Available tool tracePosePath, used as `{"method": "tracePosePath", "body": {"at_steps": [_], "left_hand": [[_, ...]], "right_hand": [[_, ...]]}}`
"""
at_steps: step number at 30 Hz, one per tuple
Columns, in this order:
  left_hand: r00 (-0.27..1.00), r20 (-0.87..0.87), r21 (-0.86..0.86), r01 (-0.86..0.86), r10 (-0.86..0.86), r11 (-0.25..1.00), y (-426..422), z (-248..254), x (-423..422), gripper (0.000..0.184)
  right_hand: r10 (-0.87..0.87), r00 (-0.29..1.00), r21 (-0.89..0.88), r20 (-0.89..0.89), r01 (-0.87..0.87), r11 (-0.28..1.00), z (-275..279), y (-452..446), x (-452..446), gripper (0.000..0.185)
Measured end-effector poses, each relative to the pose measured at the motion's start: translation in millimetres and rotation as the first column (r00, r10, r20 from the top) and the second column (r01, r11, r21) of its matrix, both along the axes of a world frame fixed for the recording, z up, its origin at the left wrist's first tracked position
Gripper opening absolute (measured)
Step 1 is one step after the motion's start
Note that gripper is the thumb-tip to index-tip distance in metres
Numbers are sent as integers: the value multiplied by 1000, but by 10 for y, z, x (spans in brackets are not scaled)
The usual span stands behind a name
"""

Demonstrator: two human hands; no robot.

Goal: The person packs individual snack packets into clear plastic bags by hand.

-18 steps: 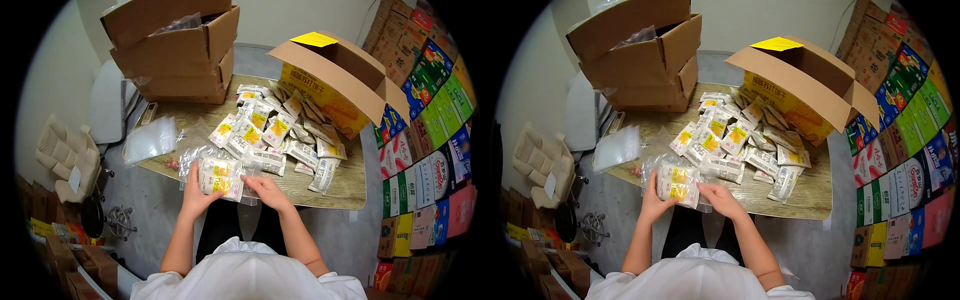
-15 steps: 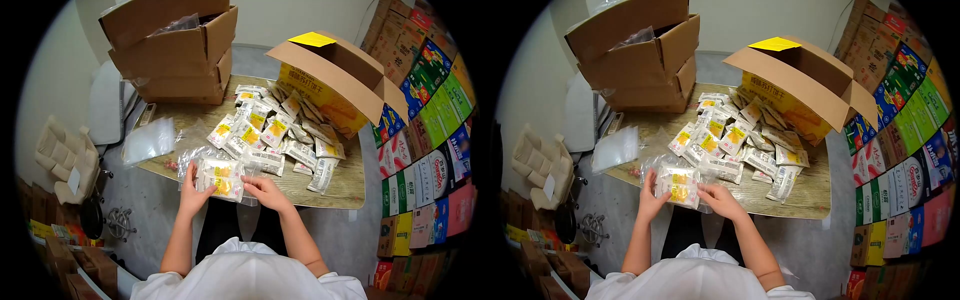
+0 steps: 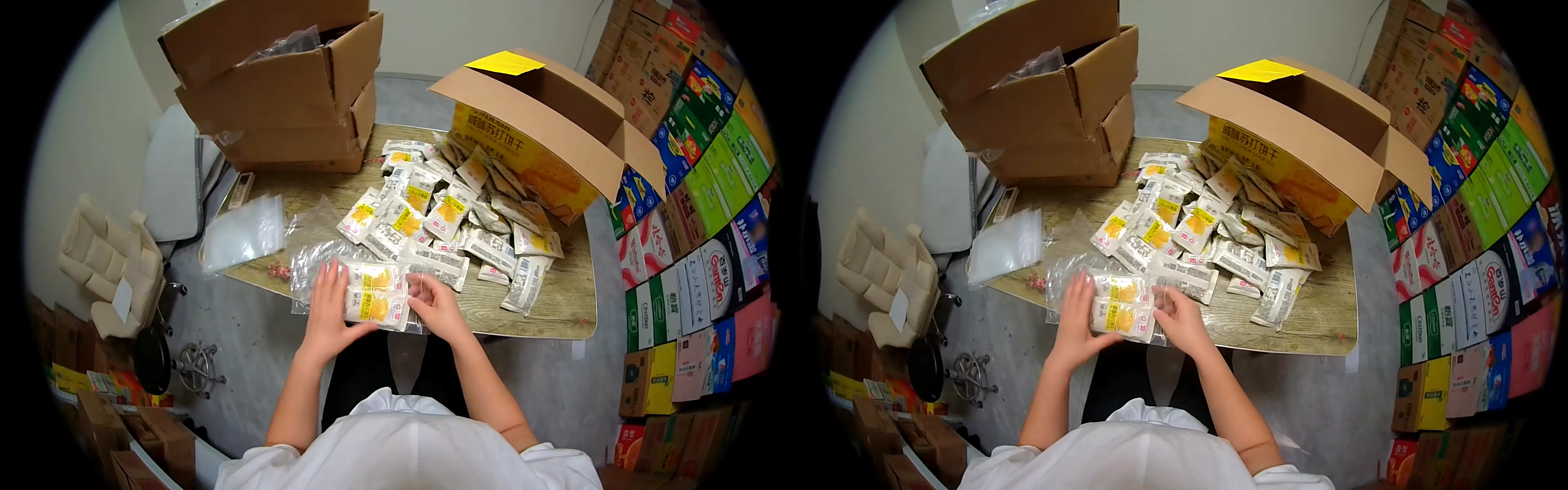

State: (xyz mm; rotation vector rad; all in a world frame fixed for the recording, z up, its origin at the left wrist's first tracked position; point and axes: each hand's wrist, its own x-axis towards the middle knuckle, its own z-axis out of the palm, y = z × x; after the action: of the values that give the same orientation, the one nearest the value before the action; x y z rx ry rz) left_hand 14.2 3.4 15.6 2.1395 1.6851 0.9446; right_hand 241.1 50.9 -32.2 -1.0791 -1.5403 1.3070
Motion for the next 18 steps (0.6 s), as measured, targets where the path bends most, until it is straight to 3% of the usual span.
{"method": "tracePosePath", "body": {"at_steps": [2, 5, 9, 14, 16, 17, 18], "left_hand": [[925, -376, -65, 25, -47, 998, -81, 252, 220, 106], [909, -408, -65, 60, -82, 996, -101, 117, 397, 109], [913, -404, 87, -22, 56, 996, -34, -105, 440, 86], [929, -371, 142, 64, -7, 988, -39, -50, 255, 70], [977, -211, 211, 45, 0, 976, 13, -85, 158, 60], [976, -216, 216, 48, 0, 975, 42, -79, 127, 60], [997, -56, 223, -39, 52, 974, 73, -41, 107, 56]], "right_hand": [[-73, 991, -76, -110, 65, 995, -38, 15, -1, 39], [-116, 968, -227, -223, 64, 972, 54, -6, 30, 35], [-148, 952, -259, -268, 77, 963, 117, -15, 87, 32], [-220, 939, -197, -263, 171, 965, 207, -38, 263, 27], [-271, 914, -168, -303, 228, 959, 264, -50, 290, 22], [-270, 912, -164, -310, 229, 960, 285, -53, 301, 22], [-290, 903, -140, -318, 258, 956, 302, -59, 319, 21]]}}
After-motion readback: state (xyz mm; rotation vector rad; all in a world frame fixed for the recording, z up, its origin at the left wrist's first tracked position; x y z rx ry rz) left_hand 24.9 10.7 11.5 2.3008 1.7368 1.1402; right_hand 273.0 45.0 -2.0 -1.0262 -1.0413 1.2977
